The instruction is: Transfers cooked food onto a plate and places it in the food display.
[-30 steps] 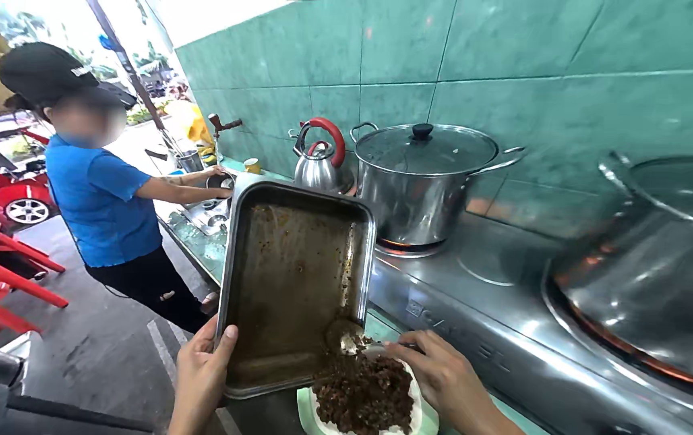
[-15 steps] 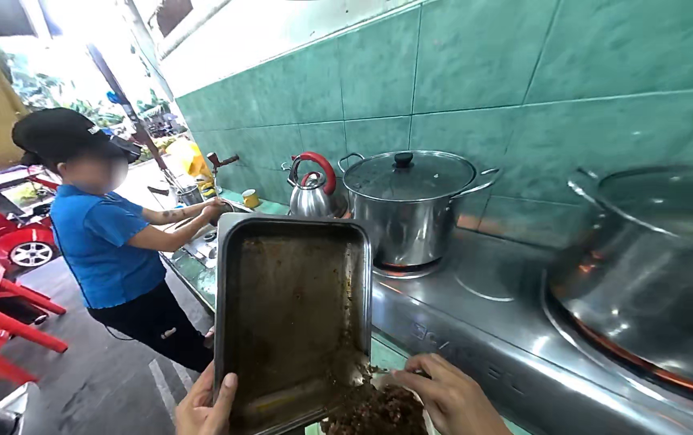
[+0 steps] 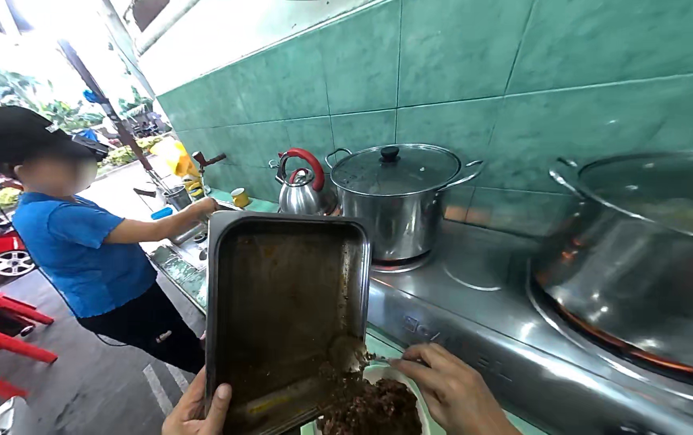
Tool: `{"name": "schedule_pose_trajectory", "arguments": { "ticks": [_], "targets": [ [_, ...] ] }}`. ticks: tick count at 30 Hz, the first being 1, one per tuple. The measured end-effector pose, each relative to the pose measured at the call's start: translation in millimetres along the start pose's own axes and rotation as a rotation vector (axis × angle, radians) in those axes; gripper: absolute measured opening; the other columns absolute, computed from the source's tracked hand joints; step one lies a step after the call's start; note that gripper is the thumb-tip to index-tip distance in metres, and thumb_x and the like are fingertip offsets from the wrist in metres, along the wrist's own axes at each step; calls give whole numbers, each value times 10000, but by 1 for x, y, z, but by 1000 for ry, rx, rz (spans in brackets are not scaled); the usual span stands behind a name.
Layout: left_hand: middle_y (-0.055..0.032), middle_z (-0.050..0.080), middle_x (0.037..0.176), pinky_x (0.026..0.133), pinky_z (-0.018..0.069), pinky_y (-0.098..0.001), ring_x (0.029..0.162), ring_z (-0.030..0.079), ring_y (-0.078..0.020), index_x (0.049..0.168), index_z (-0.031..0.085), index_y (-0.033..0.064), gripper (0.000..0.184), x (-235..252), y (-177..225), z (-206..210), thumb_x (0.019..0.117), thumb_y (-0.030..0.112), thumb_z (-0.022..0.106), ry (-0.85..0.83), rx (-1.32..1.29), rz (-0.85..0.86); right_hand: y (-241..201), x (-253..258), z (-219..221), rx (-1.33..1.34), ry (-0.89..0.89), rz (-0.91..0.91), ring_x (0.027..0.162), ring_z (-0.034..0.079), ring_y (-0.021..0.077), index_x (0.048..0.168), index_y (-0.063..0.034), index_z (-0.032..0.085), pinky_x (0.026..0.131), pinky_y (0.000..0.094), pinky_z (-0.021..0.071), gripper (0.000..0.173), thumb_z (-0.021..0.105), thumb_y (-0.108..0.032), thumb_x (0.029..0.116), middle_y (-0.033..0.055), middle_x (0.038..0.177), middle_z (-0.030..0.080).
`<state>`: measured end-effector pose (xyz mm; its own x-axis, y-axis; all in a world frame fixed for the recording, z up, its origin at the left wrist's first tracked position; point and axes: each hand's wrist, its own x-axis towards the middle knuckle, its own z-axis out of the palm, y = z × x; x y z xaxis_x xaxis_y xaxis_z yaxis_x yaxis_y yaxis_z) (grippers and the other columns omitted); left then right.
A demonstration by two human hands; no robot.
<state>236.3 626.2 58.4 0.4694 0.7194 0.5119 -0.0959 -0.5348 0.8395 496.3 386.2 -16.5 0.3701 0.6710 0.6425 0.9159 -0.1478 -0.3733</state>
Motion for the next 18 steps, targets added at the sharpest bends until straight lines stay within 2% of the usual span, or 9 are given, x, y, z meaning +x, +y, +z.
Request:
{"name": "schedule_pose_trajectory", "arguments": {
  "ticks": [4,7,10,12,14,16,18],
  "targets": [
    [58,752,1013,880,590,-185,927,696,41,1169,611,-127,294,1,-1,3,980,96,588,-50,-25,10,-5,35,-26,-84,209,-25,887,695,227,1185,-250,761,735,379,598,364,526,-98,951,83,1020,713],
    [38,752,1037,909,585,-200,952,695,31,1181,611,-142,424,1,-1,11,994,237,639,-86,-51,47,-2,69,-47,-198,315,-25,874,691,247,1163,-200,778,720,394,594,372,513,-67,940,99,1032,713],
    [41,749,1068,929,581,-218,984,690,26,1185,616,-135,468,-2,0,13,989,288,656,-93,-67,75,1,74,-46,-291,325,0,869,702,289,1143,-186,784,691,428,592,381,505,-57,918,117,1020,718],
    [32,742,1108,952,575,-240,1019,685,14,1218,605,-122,467,-4,-1,11,1000,288,647,-87,-74,90,-2,60,-39,-319,292,28,852,707,312,1134,-186,785,671,441,589,379,532,-43,892,140,1001,721],
    [-3,731,1126,957,571,-263,1027,680,-5,1243,587,-133,474,-5,-3,8,1015,280,633,-79,-72,107,-12,40,-34,-280,168,68,880,712,359,1133,-149,780,706,483,599,351,597,10,878,183,1015,715],
    [5,729,1140,961,570,-272,1040,677,-7,1256,594,-110,436,-6,-4,4,1020,255,624,-80,-72,128,-25,19,-27,-197,22,96,894,716,402,1139,-106,776,735,533,604,320,635,37,892,216,1019,719],
    [23,733,1130,945,577,-267,1027,680,-1,1253,605,-94,426,-4,-4,3,1019,260,631,-80,-68,149,-32,3,-17,-113,-98,109,890,710,415,1163,-94,769,741,554,595,305,619,21,924,222,1018,719]
  ]
}}
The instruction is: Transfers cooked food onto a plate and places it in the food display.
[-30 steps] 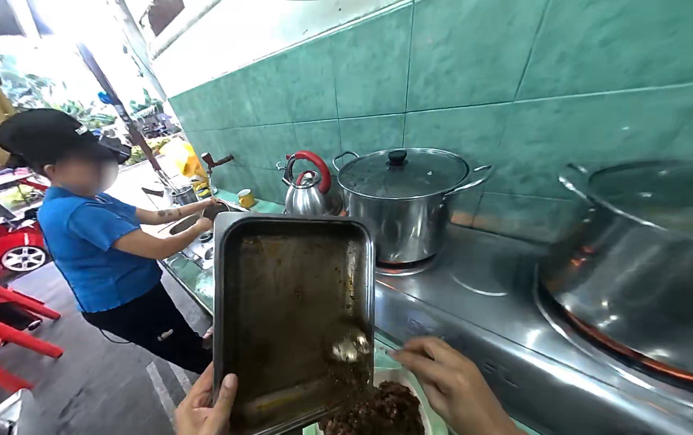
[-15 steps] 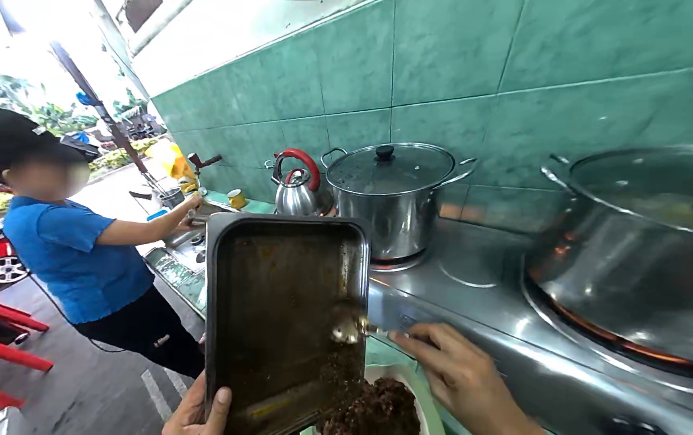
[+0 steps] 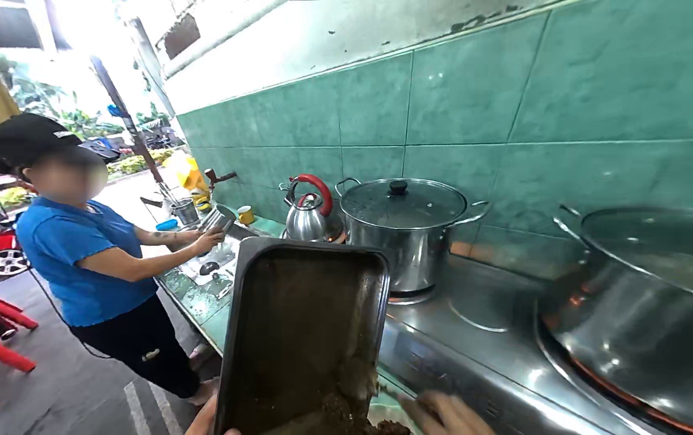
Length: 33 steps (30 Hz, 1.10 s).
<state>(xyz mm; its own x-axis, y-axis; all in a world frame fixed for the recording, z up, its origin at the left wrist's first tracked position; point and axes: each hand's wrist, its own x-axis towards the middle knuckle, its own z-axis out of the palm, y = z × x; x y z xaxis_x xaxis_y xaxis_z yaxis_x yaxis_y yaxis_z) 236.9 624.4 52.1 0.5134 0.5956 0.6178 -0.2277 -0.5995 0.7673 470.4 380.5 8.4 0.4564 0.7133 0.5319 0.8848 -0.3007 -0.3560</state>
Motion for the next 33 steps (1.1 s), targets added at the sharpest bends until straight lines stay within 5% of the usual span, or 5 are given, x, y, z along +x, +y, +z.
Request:
{"name": "schedule_pose_trajectory", "arguments": {
  "ticks": [4,11,14,22,33],
  "targets": [
    [65,738,1123,938,581,-266,1017,684,1,1258,614,-58,377,0,-3,1,1015,230,630,-5,-52,-5,-5,-2,-7,15,-86,31,917,702,416,1178,-106,768,765,550,585,311,586,-4,946,218,1047,718],
    [4,729,1181,983,568,-285,1071,679,-21,1286,596,-100,456,-6,-5,6,1010,260,643,-22,-58,-14,5,67,-66,-276,373,-68,874,698,347,1183,-144,767,696,467,577,351,522,-46,950,177,1031,717],
    [8,729,1196,988,572,-290,1080,682,-29,1302,603,-72,478,-9,-5,8,1010,303,648,-39,-69,-3,10,82,-64,-342,414,-70,819,691,344,1136,-164,785,630,457,562,373,499,-47,927,154,984,713],
    [42,737,1205,954,592,-241,1071,692,-10,1320,592,-75,480,-11,5,7,994,270,659,18,11,-35,-12,24,-34,-225,21,-36,841,712,413,1142,-101,769,652,530,594,401,654,92,810,216,1013,709],
    [-7,740,1187,947,598,-261,1067,705,-71,1279,628,-51,537,-8,1,24,972,387,672,5,-26,-62,-2,-21,-10,-205,-245,-87,791,719,385,1214,-117,752,619,495,593,386,632,53,888,195,965,719]
  ]
}}
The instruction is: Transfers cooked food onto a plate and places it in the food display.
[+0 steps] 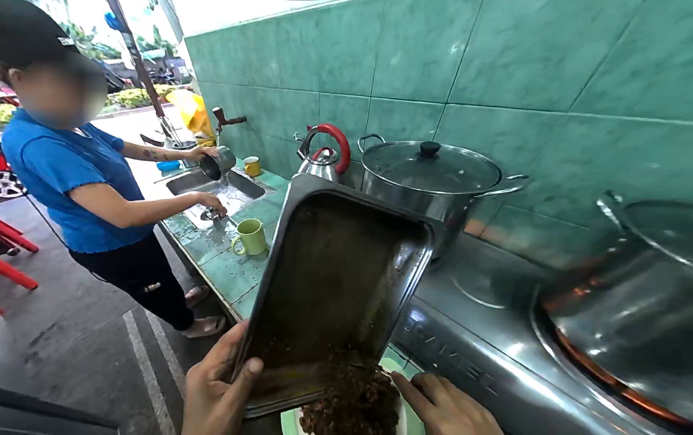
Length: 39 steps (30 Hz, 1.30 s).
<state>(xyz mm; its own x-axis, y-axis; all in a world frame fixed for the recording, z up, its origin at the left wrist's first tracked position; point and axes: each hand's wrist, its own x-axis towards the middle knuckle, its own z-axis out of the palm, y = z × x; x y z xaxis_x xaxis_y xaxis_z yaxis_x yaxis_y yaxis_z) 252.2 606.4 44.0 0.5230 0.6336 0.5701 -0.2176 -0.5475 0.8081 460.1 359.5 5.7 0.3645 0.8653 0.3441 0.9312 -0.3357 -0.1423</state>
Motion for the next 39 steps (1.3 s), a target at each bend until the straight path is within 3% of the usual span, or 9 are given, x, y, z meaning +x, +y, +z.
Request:
{"name": "schedule_pose_trajectory", "arguments": {
  "ticks": [6,9,20,24,31,35,39],
  "targets": [
    [-22,743,1187,953,605,-295,1073,714,-111,1315,640,9,536,2,-25,4,979,427,659,-66,-4,71,15,-9,20,24,-4,-62,747,712,340,1207,-129,755,579,450,587,423,652,63,844,158,925,712],
    [-9,745,1186,949,602,-282,1071,710,-93,1307,652,19,497,1,-33,2,981,395,660,-71,-11,61,15,-19,17,73,-42,-45,803,719,386,1215,-113,747,621,509,597,384,652,41,876,192,965,718],
    [66,759,1095,858,611,-230,973,718,-40,1265,694,115,464,7,-39,-24,965,468,663,-32,40,41,11,-36,13,171,-78,-24,796,713,379,1239,-95,731,640,494,594,363,592,33,930,206,980,716],
    [117,757,1019,809,606,-204,911,712,-3,1169,726,167,432,8,-36,-36,938,528,670,40,104,11,12,-35,9,187,-39,-11,810,721,371,1235,-99,739,650,490,598,376,590,47,923,203,980,721],
    [124,753,1017,836,603,-198,923,710,1,1145,703,96,511,6,-32,-53,902,546,703,162,109,-26,11,-41,20,235,-131,-7,811,722,379,1239,-97,738,633,501,593,391,592,53,908,198,985,722],
    [154,738,954,783,597,-174,873,697,33,1065,702,121,480,5,-28,-56,899,571,689,212,152,-43,8,-41,32,209,-114,-14,794,725,347,1218,-115,752,624,470,598,396,612,51,887,170,973,728],
    [170,730,965,797,593,-170,890,691,39,1055,695,134,480,4,-20,-59,903,588,675,229,187,-38,16,-34,19,188,-34,-33,794,722,342,1209,-126,757,626,468,592,377,618,40,900,169,977,731]
  ]
}}
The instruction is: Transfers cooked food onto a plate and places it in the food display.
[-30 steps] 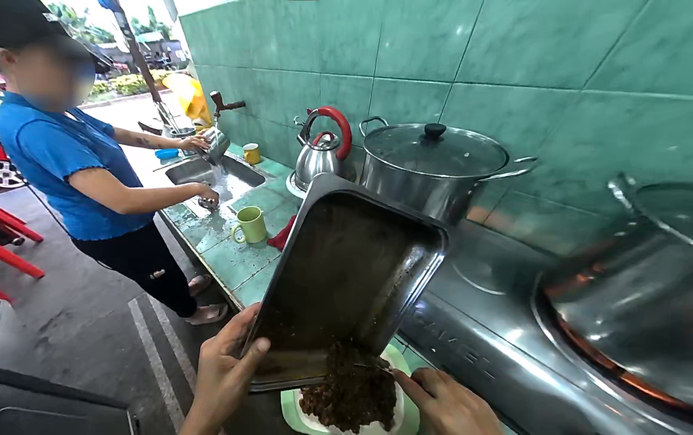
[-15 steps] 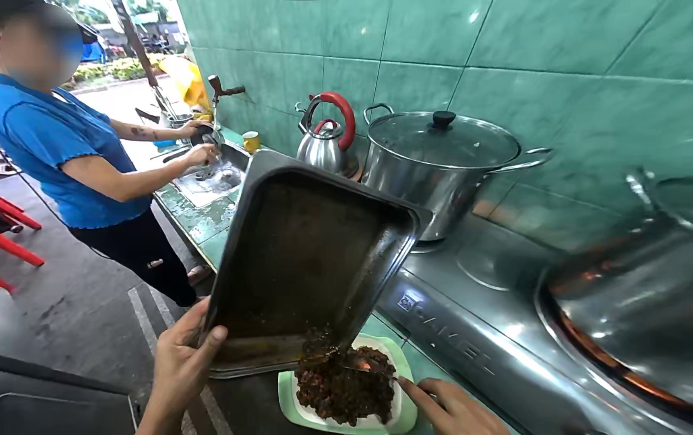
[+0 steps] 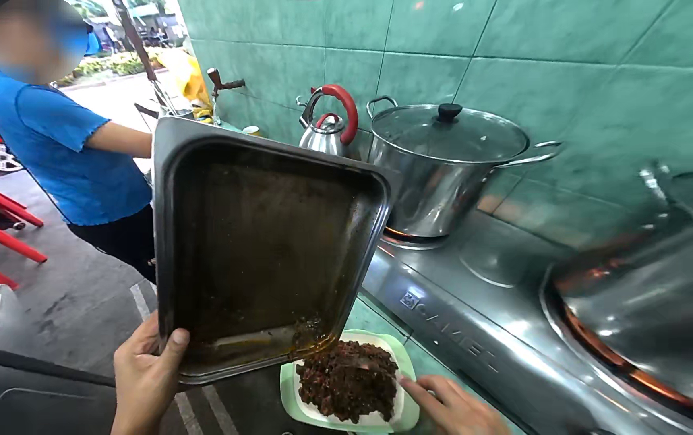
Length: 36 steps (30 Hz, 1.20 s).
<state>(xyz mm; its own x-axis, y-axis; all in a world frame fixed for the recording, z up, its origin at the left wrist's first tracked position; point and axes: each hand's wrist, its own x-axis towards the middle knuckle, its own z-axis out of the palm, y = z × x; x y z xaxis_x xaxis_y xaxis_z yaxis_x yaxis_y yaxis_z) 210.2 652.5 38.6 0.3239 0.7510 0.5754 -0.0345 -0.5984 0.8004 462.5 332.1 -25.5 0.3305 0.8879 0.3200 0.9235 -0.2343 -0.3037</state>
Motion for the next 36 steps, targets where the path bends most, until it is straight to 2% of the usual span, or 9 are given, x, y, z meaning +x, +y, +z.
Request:
{"name": "schedule_pose_trajectory", "arguments": {
  "ticks": [3,9,16,19,23,26,30,32,36],
  "targets": [
    [181,729,964,791,592,-169,887,692,39,1053,698,160,445,-1,2,-2,906,580,679,3,-9,13,7,3,-5,-26,27,1,810,724,336,1224,-133,749,636,452,598,408,610,56,890,166,978,727],
    [162,739,989,805,596,-182,901,698,24,1060,711,167,445,-1,0,2,895,579,692,1,-51,15,11,4,24,0,-46,8,819,732,361,1213,-112,756,636,494,606,444,650,86,830,179,979,728],
    [158,739,999,817,595,-179,915,697,29,1085,708,142,468,-1,1,-4,902,572,687,2,-17,41,6,13,3,-22,-1,2,794,725,334,1199,-125,763,624,459,592,394,609,55,885,163,961,732],
    [167,732,981,800,591,-170,897,692,35,1060,708,157,449,-2,1,-5,897,576,690,18,-21,40,-3,19,18,12,-27,-25,814,733,344,1199,-118,762,643,476,606,379,630,46,884,171,971,733],
    [175,726,949,772,590,-164,873,691,35,1039,702,171,441,-1,5,-4,881,583,703,52,-48,24,-22,32,48,-4,-29,-39,756,718,300,1154,-153,788,603,436,600,376,660,39,856,126,915,720],
    [183,728,939,760,591,-162,860,692,40,1038,695,177,425,0,8,-9,884,573,702,64,-44,25,-25,41,39,-7,-74,-40,788,721,327,1144,-159,790,611,471,598,380,664,43,847,134,928,723],
    [168,723,989,822,585,-165,915,678,61,1062,687,70,529,-4,11,-21,906,576,681,83,50,27,-18,39,9,-1,-46,-57,810,726,354,1176,-146,778,638,491,600,389,630,52,875,160,971,734],
    [159,722,996,827,589,-169,916,681,53,1067,685,55,552,-6,9,-21,896,580,691,98,43,8,-11,37,3,-21,-77,-47,799,717,360,1170,-155,781,627,490,592,395,621,58,878,162,967,728],
    [120,735,998,828,599,-186,915,695,22,1083,690,40,546,-7,9,-11,893,552,707,104,-7,-24,3,38,-5,6,-129,-37,851,713,395,1162,-160,781,679,535,588,394,608,62,887,186,1002,726]
  ]
}}
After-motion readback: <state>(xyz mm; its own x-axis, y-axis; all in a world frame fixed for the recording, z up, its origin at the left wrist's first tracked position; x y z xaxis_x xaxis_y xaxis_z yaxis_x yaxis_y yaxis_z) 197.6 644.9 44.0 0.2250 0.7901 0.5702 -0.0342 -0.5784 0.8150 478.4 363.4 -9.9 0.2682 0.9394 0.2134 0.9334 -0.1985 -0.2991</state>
